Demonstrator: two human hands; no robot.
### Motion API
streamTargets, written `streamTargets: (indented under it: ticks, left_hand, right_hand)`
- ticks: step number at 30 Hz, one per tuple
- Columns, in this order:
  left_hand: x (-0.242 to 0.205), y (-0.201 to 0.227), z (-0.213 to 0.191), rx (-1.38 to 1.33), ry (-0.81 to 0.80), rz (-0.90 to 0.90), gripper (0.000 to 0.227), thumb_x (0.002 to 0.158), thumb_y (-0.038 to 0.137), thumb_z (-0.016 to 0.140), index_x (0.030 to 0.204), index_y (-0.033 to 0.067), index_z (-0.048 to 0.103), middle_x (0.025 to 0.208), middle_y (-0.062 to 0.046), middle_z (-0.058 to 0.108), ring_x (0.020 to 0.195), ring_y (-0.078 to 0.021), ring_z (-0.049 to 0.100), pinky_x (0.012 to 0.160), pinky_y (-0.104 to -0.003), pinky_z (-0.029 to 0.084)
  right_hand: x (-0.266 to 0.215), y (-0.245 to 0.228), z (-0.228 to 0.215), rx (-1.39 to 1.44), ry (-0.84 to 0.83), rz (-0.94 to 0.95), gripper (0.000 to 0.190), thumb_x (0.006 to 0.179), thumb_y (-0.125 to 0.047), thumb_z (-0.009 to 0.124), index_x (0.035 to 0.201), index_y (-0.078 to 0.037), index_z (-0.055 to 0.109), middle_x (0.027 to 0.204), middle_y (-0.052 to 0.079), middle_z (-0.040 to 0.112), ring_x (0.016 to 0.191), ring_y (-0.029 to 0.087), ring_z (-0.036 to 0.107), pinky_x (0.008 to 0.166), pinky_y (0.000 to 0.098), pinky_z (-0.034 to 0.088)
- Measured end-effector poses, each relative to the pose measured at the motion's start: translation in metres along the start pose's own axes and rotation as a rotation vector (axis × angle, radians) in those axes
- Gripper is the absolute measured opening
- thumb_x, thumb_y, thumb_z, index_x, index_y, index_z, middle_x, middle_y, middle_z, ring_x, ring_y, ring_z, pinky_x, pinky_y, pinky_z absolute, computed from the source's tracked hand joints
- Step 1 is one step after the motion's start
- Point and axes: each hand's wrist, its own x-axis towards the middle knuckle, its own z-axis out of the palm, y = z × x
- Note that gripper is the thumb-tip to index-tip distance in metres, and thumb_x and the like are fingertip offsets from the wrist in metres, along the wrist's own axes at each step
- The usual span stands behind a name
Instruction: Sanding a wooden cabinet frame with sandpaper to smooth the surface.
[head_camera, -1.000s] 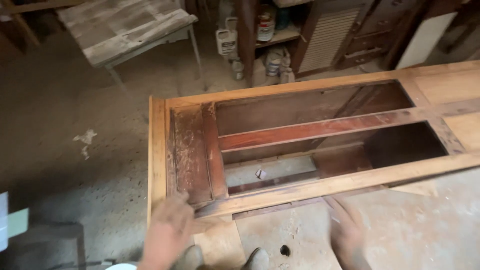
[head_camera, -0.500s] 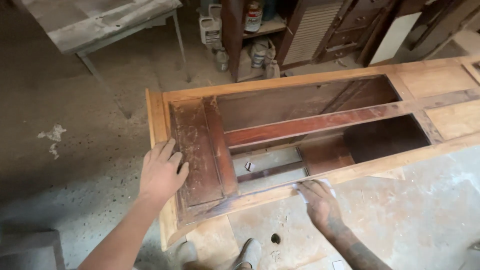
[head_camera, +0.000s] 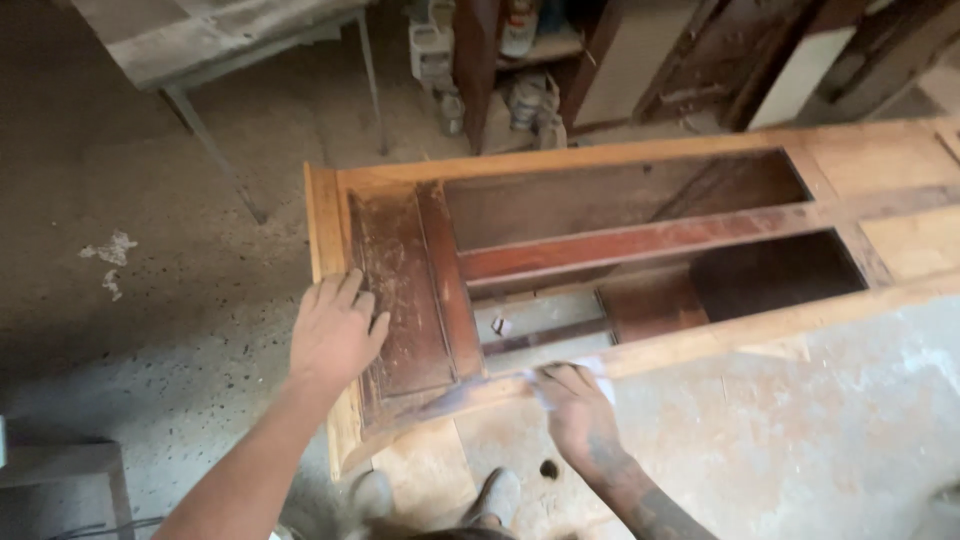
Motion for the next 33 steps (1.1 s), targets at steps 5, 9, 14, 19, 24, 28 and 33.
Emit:
streamTargets:
  ticks: [5,9,14,19,24,28,33]
  left_hand:
    - [0.001,0.003,-0.002,0.014,-0.067,-0.015,0.047,0.097,0.046,0.055,0.112,0.0068,0.076,0.144,-0.015,0.062,0.134,-0.0339,0.054,0.111,-0.049,0.043]
    - [0.000,0.001,0.001,0.043,-0.057,-0.005,0.043,0.097,0.042,0.057,0.108,0.0056,0.077,0.141,-0.014,0.065,0.128,-0.0316,0.058,0.111,-0.046,0.043]
    - [0.006,0.011,-0.031,-0.049,-0.224,-0.061,0.045,0.104,0.039,0.049,0.105,0.0026,0.076,0.138,-0.017,0.066,0.125,-0.0356,0.064,0.112,-0.052,0.049]
    - [-0.006,0.002,0.000,0.026,0.249,-0.186,0.035,0.083,0.042,0.073,0.106,0.0155,0.074,0.127,-0.004,0.068,0.134,-0.0277,0.057,0.107,-0.048,0.046]
    - [0.003,0.002,-0.021,-0.384,-0.012,-0.616,0.052,0.097,0.038,0.061,0.133,0.0019,0.050,0.142,-0.020,0.051,0.127,-0.0452,0.050,0.102,-0.061,0.044]
    - [0.046,-0.010,-0.036,-0.632,-0.420,-1.052,0.064,0.106,0.052,0.034,0.132,-0.0032,0.054,0.126,-0.027,0.066,0.113,-0.0463,0.066,0.092,-0.057,0.052]
    - [0.063,-0.010,-0.039,-0.604,-0.387,-1.024,0.061,0.106,0.049,0.035,0.102,-0.0022,0.068,0.095,-0.023,0.068,0.084,-0.0432,0.065,0.074,-0.054,0.048]
  right_hand:
    - [-0.005,0.057,-0.060,0.230,-0.153,0.270,0.069,0.068,0.004,0.032,0.106,-0.023,0.083,0.126,0.006,0.076,0.123,0.027,0.065,0.110,0.0469,0.039]
    - [-0.035,0.085,-0.025,-0.008,0.063,0.139,0.039,0.095,-0.004,0.044,0.113,-0.016,0.077,0.119,0.005,0.075,0.112,0.025,0.066,0.104,0.0402,0.046]
    - [0.013,-0.044,0.020,0.099,-0.107,0.121,0.037,0.094,-0.016,0.050,0.126,-0.015,0.067,0.130,0.009,0.065,0.121,0.030,0.057,0.108,0.0406,0.041]
    - [-0.009,0.044,-0.021,0.374,0.071,0.360,0.038,0.099,-0.005,0.045,0.121,-0.002,0.076,0.122,0.011,0.072,0.121,0.026,0.060,0.120,0.0276,0.037]
    - [-0.042,0.111,-0.010,0.031,0.060,0.178,0.041,0.089,-0.010,0.048,0.117,-0.019,0.076,0.123,0.004,0.073,0.121,0.025,0.065,0.107,0.0403,0.046]
    - [-0.004,-0.013,0.067,0.090,-0.081,0.023,0.059,0.064,-0.002,0.057,0.119,-0.017,0.071,0.127,0.008,0.066,0.122,0.033,0.057,0.105,0.0457,0.043]
    - [0.008,0.015,-0.016,0.250,-0.061,0.056,0.046,0.082,-0.009,0.045,0.115,-0.018,0.076,0.124,0.008,0.071,0.115,0.031,0.062,0.101,0.0451,0.042]
